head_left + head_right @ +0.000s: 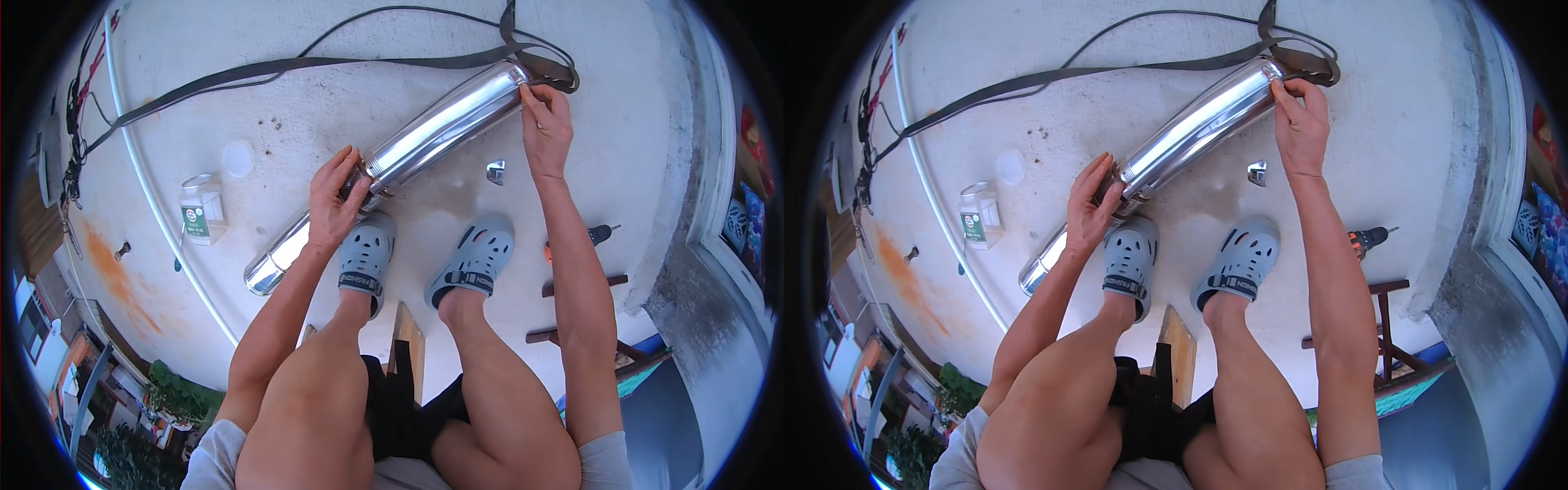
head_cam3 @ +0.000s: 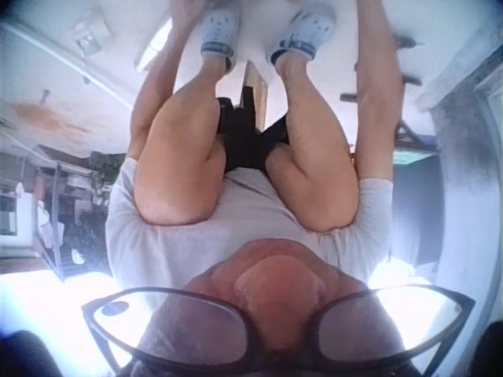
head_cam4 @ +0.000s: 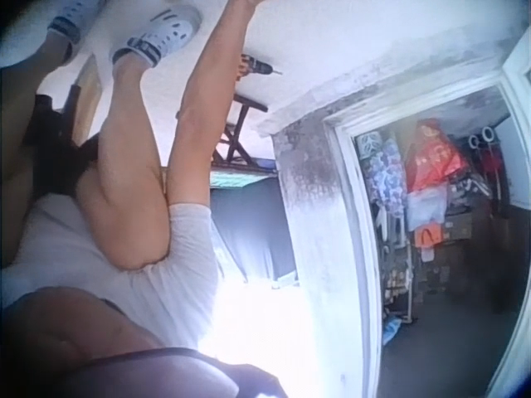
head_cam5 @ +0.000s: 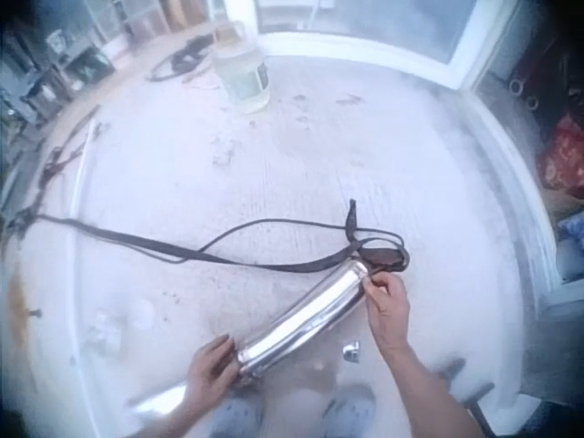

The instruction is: The person assembles a cylindrical metal water pump by using an electric drill to secure a metal bracket and then manually fitting a metal pipe and strap onto the housing.

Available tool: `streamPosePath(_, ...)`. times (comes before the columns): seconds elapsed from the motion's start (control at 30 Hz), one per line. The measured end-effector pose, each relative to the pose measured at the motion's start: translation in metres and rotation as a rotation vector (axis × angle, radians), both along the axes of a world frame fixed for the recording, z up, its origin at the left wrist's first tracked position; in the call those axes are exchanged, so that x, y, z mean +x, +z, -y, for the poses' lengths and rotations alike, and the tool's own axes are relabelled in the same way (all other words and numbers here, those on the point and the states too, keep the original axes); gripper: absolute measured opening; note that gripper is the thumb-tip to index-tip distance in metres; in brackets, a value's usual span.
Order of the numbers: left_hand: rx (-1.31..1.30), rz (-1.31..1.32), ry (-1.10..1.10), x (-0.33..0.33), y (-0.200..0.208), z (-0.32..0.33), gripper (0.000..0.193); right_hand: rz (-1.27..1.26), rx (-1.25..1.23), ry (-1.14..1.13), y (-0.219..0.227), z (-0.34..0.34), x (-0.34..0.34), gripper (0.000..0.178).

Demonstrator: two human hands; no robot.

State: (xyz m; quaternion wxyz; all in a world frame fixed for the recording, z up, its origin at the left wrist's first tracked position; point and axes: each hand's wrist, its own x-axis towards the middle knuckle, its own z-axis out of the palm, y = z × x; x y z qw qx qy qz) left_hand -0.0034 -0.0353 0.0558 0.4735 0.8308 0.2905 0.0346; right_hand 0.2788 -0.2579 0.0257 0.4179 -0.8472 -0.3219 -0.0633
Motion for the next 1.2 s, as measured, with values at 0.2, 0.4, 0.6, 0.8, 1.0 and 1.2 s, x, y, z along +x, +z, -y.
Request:
streamPosePath(0.2,-0.059,-0.026,-0.118,-0.003,-0.004,-0.006,0.05,-0.078,0.007,-0.009,0.008,0.005,0.003,0.026)
streamPosePath(0.4,-0.112,0.035,-0.095,-0.008,-0.007,-0.011,0.056,-0.067,0.01,-0.005,0.009,0.0,-0.001,0.025)
streamPosePath(0.6,-0.124,0.048,-0.101,-0.003,-0.009,-0.009,0.059,-0.007,-0.035,0.008,0.011,0.006,0.005,0.025)
streamPosePath(0.8,-0.121,0.015,-0.109,-0.007,-0.007,-0.012,0.059,-0.043,-0.066,-0.016,0.011,0.003,0.003,0.028)
streamPosePath(1.0,-0.112,0.021,-0.1,-0.007,-0.009,-0.012,0.059,-0.041,-0.079,-0.03,0.009,0.004,0.001,0.029)
streamPosePath(1.2,-0.1,0.053,-0.084,-0.006,-0.01,-0.01,0.059,-0.019,-0.096,-0.031,0.009,0.004,0.001,0.028)
